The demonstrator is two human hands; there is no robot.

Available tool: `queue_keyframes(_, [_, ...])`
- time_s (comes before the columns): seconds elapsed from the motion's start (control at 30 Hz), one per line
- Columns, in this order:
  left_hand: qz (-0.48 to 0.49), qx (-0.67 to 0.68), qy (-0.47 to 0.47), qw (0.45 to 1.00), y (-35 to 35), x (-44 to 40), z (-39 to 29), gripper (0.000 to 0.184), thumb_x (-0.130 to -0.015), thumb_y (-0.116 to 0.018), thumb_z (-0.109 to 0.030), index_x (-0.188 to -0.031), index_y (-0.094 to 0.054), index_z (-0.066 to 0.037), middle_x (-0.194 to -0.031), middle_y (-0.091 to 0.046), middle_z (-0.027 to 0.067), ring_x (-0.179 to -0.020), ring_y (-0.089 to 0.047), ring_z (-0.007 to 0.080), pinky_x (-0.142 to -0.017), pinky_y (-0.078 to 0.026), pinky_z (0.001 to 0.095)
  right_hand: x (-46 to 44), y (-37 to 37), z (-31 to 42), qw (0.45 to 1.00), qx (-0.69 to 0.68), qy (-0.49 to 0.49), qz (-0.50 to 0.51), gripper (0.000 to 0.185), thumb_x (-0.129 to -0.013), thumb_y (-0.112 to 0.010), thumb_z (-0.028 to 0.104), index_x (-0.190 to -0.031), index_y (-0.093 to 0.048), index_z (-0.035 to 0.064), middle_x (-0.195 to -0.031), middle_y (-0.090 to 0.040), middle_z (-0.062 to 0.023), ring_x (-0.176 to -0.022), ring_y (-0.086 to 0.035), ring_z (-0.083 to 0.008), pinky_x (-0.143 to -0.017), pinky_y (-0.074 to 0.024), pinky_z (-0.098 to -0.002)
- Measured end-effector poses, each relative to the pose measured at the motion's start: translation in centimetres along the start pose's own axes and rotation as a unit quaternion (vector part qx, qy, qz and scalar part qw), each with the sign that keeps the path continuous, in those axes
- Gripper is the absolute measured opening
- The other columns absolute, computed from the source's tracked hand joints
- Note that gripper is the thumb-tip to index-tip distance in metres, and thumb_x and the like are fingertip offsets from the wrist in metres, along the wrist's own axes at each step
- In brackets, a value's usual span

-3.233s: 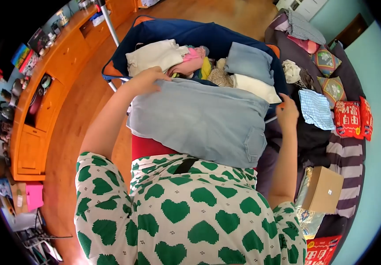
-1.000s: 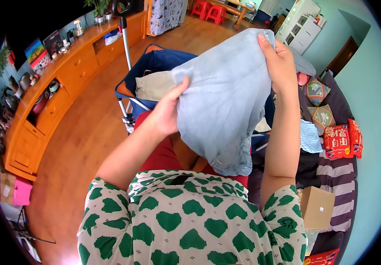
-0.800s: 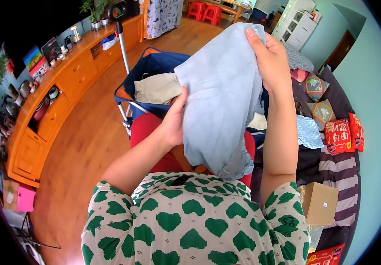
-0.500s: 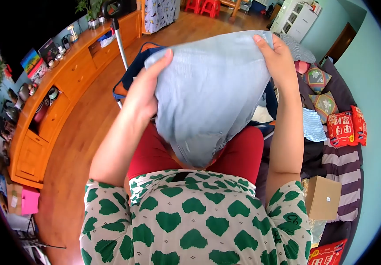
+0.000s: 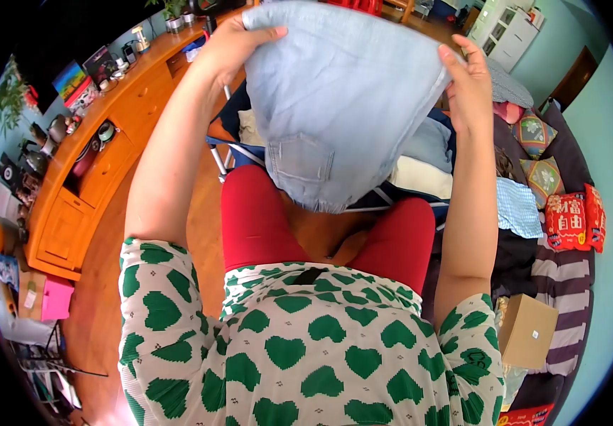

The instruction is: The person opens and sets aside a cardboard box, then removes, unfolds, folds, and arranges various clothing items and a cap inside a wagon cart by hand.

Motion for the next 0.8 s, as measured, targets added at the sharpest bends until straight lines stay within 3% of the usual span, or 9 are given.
queue_keyframes(0.1, [-0.012, -0.025, -0.078, 0.997, 2.8, 0.1, -4.1, 0.024, -0.087, -0.076, -0.007, -0.111, -0.073, -0.003, -0.101, -0.076, 0.0043, -0.091, -0.071, 0.0164, -0.085, -0.057, 0.0327, -0.9, -1.4, 2.0, 0.995, -0.070, 0.074, 0.022, 0.044, -0.092, -0.075, 0.015, -0.131, -0.056, 0.0065, -0.099, -0.071, -0.0023, -0.075, -0.060, -0.0048, -0.058, -0.0432, -0.0194])
queue_keyframes(0.17, [-0.072, -0.149, -0.017, 0.986, 4.2, 3.8, -8.2, 0.027, -0.087, -0.076, -0.007, -0.113, -0.071, -0.002, -0.103, -0.075, 0.0044, -0.094, -0.070, 0.0164, -0.087, -0.055, 0.0329, 0.6, -2.7, 4.0, 0.990, -0.110, 0.078, 0.036, 0.045, -0.093, -0.074, 0.013, -0.133, -0.055, 0.0055, -0.103, -0.070, -0.0038, -0.084, -0.063, -0.0074, -0.066, -0.0467, -0.0213])
queue_keyframes(0.23, [-0.037, -0.108, -0.070, 0.991, 3.8, 9.0, -11.5, 0.027, -0.085, -0.078, -0.008, -0.111, -0.073, -0.003, -0.104, -0.075, 0.0051, -0.097, -0.069, 0.0157, -0.093, -0.054, 0.0339, 3.8, -3.9, 5.7, 0.990, -0.123, 0.039, 0.064, 0.047, -0.093, -0.070, 0.007, -0.136, -0.051, 0.0032, -0.110, -0.066, -0.0049, -0.096, -0.064, -0.0106, -0.082, -0.0519, -0.0247])
queue_keyframes(0.3, [-0.003, -0.161, -0.001, 0.987, 6.1, 13.8, -12.3, 0.028, -0.083, -0.079, -0.008, -0.111, -0.073, -0.003, -0.105, -0.075, 0.0035, -0.097, -0.068, 0.0148, -0.092, -0.053, 0.0328, 7.4, -4.6, 5.5, 0.988, -0.136, 0.057, 0.048, 0.048, -0.090, -0.071, 0.004, -0.134, -0.052, 0.0032, -0.107, -0.065, -0.0034, -0.093, -0.063, -0.0098, -0.081, -0.0532, -0.0255])
queue_keyframes(0.43, [0.090, -0.075, 0.140, 0.983, 7.7, 25.2, -10.5, 0.025, -0.083, -0.081, -0.006, -0.106, -0.074, 0.000, -0.103, -0.076, 0.0062, -0.094, -0.070, 0.0156, -0.087, -0.053, 0.0311, 15.9, -3.5, 2.5, 0.975, -0.128, -0.033, 0.177, 0.046, -0.079, -0.080, -0.002, -0.120, -0.059, 0.0027, -0.101, -0.062, -0.0004, -0.086, -0.062, -0.0092, -0.077, -0.0527, -0.0245])
queue_keyframes(0.57, [0.255, -0.095, 0.153, 0.950, 8.7, 31.8, -8.9, 0.009, -0.087, -0.077, -0.001, -0.094, -0.075, 0.003, -0.092, -0.077, 0.0124, -0.087, -0.073, 0.0180, -0.080, -0.055, 0.0313, 22.3, -4.0, -0.4, 0.919, -0.094, -0.179, 0.338, 0.030, -0.079, -0.079, -0.007, -0.103, -0.063, 0.0032, -0.097, -0.065, -0.0017, -0.083, -0.063, -0.0094, -0.073, -0.0510, -0.0237])
queue_keyframes(0.6, [0.288, -0.061, 0.174, 0.940, 9.2, 32.5, -8.3, 0.011, -0.087, -0.077, 0.000, -0.097, -0.075, 0.002, -0.096, -0.077, 0.0082, -0.090, -0.070, 0.0149, -0.082, -0.054, 0.0309, 23.2, -3.8, -1.4, 0.905, -0.130, -0.231, 0.332, 0.031, -0.080, -0.078, -0.007, -0.104, -0.063, 0.0034, -0.096, -0.065, -0.0017, -0.083, -0.063, -0.0096, -0.073, -0.0508, -0.0238])
queue_keyframes(0.7, [0.219, -0.042, 0.218, 0.950, 9.3, 31.8, -5.4, 0.013, -0.088, -0.077, -0.005, -0.100, -0.075, 0.000, -0.099, -0.076, 0.0034, -0.093, -0.067, 0.0114, -0.084, -0.053, 0.0299, 24.2, -3.7, -5.0, 0.870, -0.207, -0.351, 0.279, 0.029, -0.083, -0.076, -0.004, -0.108, -0.064, 0.0044, -0.096, -0.066, -0.0015, -0.085, -0.063, -0.0099, -0.074, -0.0500, -0.0243])
queue_keyframes(0.8, [0.111, -0.041, 0.311, 0.943, 10.1, 25.9, -0.1, 0.029, -0.091, -0.078, -0.026, -0.109, -0.073, -0.004, -0.101, -0.073, 0.0010, -0.092, -0.064, 0.0094, -0.086, -0.053, 0.0295, 21.3, -6.2, -8.8, 0.888, -0.185, -0.371, 0.200, 0.023, -0.091, -0.072, 0.007, -0.113, -0.064, 0.0069, -0.102, -0.065, -0.0009, -0.092, -0.061, -0.0100, -0.079, -0.0492, -0.0262])
Point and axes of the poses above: each hand's wrist, its own x-axis away from the middle knuckle, its own y-axis out of the back of the hand, z = x × y, the point moved 2 cm from there along -x, towards the middle knuckle
